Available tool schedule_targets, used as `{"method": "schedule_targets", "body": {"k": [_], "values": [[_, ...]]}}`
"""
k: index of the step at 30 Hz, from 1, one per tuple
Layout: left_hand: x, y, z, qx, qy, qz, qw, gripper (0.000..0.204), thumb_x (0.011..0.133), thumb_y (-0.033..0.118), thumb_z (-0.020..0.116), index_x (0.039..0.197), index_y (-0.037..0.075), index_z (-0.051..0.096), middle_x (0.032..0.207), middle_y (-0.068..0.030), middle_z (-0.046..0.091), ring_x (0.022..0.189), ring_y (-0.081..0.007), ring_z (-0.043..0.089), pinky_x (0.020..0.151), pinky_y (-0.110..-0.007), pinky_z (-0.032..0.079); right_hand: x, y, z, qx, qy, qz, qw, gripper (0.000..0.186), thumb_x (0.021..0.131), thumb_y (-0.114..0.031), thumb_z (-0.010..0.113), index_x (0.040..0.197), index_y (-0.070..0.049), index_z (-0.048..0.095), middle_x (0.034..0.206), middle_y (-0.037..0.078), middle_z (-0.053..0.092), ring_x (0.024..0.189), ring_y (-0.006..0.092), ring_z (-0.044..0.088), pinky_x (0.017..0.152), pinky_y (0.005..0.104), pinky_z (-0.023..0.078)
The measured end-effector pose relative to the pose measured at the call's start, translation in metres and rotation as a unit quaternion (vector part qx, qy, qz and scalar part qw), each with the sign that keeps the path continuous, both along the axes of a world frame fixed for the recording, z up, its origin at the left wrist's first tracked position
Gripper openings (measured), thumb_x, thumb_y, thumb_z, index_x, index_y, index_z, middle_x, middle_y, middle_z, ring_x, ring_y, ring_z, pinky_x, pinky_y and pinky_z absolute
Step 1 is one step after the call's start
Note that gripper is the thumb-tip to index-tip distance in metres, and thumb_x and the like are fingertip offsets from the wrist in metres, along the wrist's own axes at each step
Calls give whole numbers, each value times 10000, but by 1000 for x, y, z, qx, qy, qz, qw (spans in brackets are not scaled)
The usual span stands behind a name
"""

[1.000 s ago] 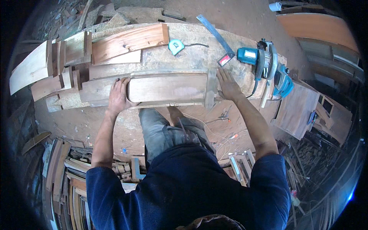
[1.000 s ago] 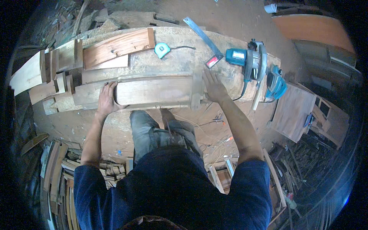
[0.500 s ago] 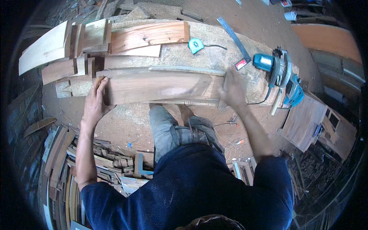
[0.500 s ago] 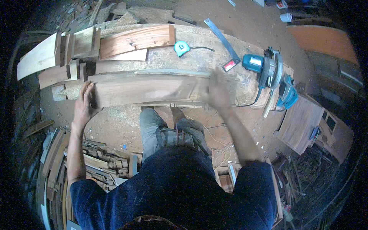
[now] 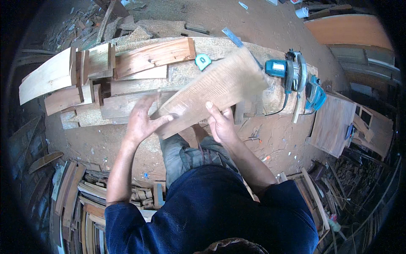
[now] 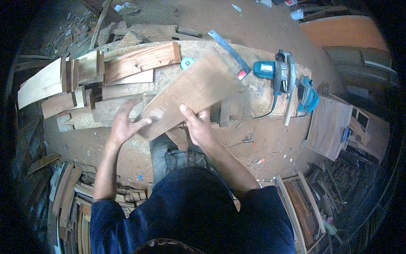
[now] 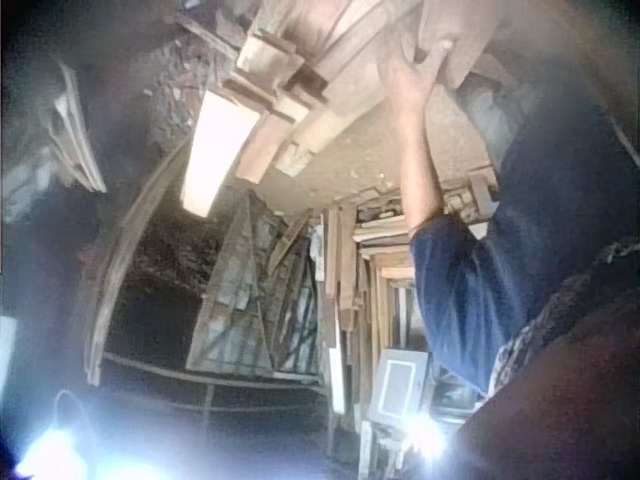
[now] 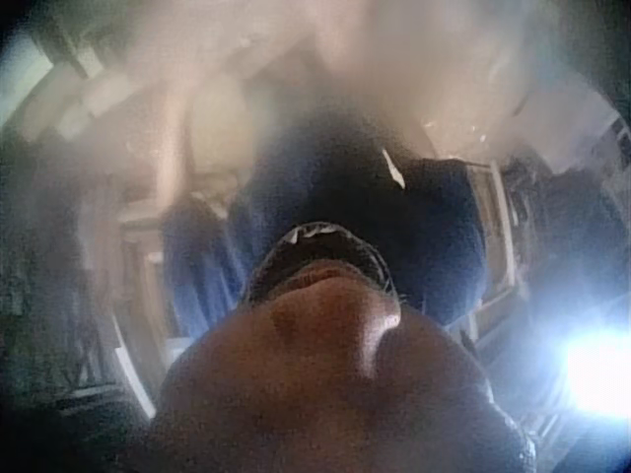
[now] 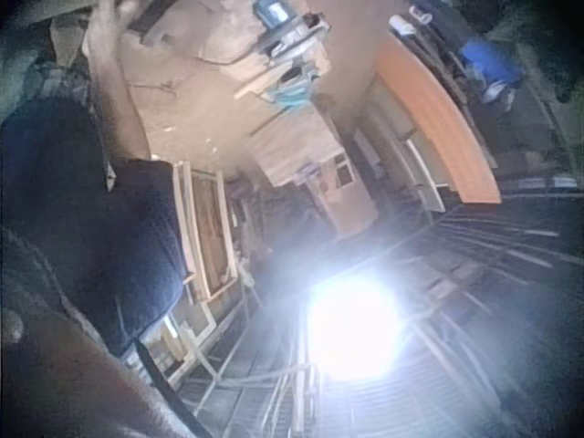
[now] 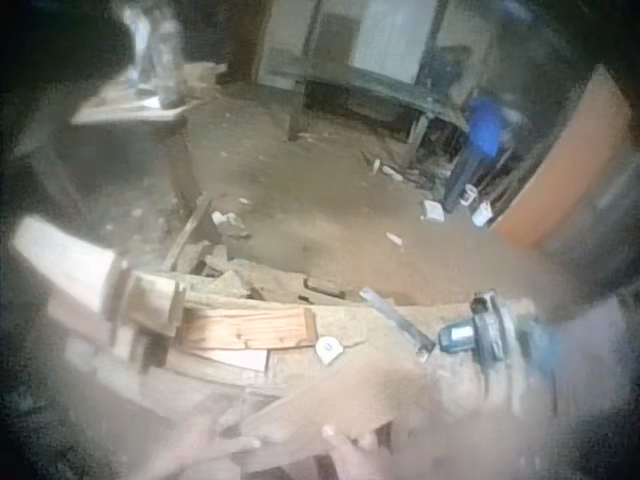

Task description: The person measures and marks wooden planks using a tape measure, pencil, and square ruler. They then use a circular saw to cut the wood along the marked lines. The person also uses a hand planer to smooth the edges of the cut wood pieces.

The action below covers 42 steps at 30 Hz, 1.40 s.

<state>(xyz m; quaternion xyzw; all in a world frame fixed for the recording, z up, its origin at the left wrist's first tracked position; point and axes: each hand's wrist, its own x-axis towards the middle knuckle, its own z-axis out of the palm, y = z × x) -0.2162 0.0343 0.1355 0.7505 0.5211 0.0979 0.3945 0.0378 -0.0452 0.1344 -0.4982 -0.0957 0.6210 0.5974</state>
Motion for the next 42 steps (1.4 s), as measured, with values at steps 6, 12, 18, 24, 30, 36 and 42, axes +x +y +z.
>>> {"method": "schedule_targets", "body": {"k": [6, 12, 18, 24, 30, 36, 42], "values": [[-11, -10, -40, -225, -13, -20, 974, 588, 731, 499, 893, 1068, 52, 711, 949, -158, 735, 904, -277, 722, 781, -391, 556, 5, -46, -46, -89, 109, -40, 989, 447, 1035, -198, 606, 1436, -54, 470, 1389, 114, 580, 1309, 251, 561, 1092, 483, 460], [-19, -37, -47, 80, 48, -62, 994, 391, 751, 205, 874, 1036, 41, 663, 1023, -146, 669, 905, -330, 641, 762, -423, 519, 46, -44, -49, -12, 205, -209, 956, 703, 996, -555, 577, 1488, -75, 428, 1443, 94, 520, 1329, 261, 488, 1119, 465, 376], [-21, -69, -81, 301, 40, -56, 951, 170, 845, 52, 747, 995, 70, 669, 1089, -68, 653, 1081, -289, 630, 965, -490, 482, 72, -53, -81, -61, 144, -116, 981, 541, 990, -374, 618, 1385, -22, 507, 1428, 98, 557, 1378, 299, 480, 1183, 474, 359], [-25, -76, -88, 308, 30, -59, 949, 155, 862, 68, 741, 994, 79, 661, 1180, -50, 677, 1156, -283, 626, 1014, -493, 469, 71, -72, -97, -79, 133, -117, 981, 398, 970, -187, 624, 1306, 0, 521, 1416, 133, 567, 1366, 287, 507, 1209, 456, 348], [-24, -72, -95, 294, 4, -71, 953, 158, 884, 97, 732, 1017, 61, 656, 1186, -61, 698, 1154, -281, 645, 1023, -491, 478, 74, -74, -94, -104, 80, -123, 984, 387, 982, -173, 592, 1321, -1, 521, 1399, 151, 570, 1338, 294, 530, 1159, 470, 410], [-28, -40, -90, 42, 7, -126, 991, 296, 883, 189, 759, 1150, 72, 708, 1159, -118, 711, 1060, -288, 673, 915, -443, 506, 80, -57, -71, -231, -228, -27, 946, 410, 1016, -251, 640, 1313, 21, 565, 1083, 123, 688, 1002, 206, 680, 835, 344, 586], [-10, 6, -102, 78, 42, -105, 991, 429, 911, 247, 741, 1315, 108, 696, 1261, -142, 660, 1194, -315, 592, 1003, -462, 448, 104, -61, -121, -145, -388, 82, 907, 383, 1008, -259, 692, 1228, 52, 653, 869, 73, 712, 757, 129, 680, 692, 281, 560]]}}
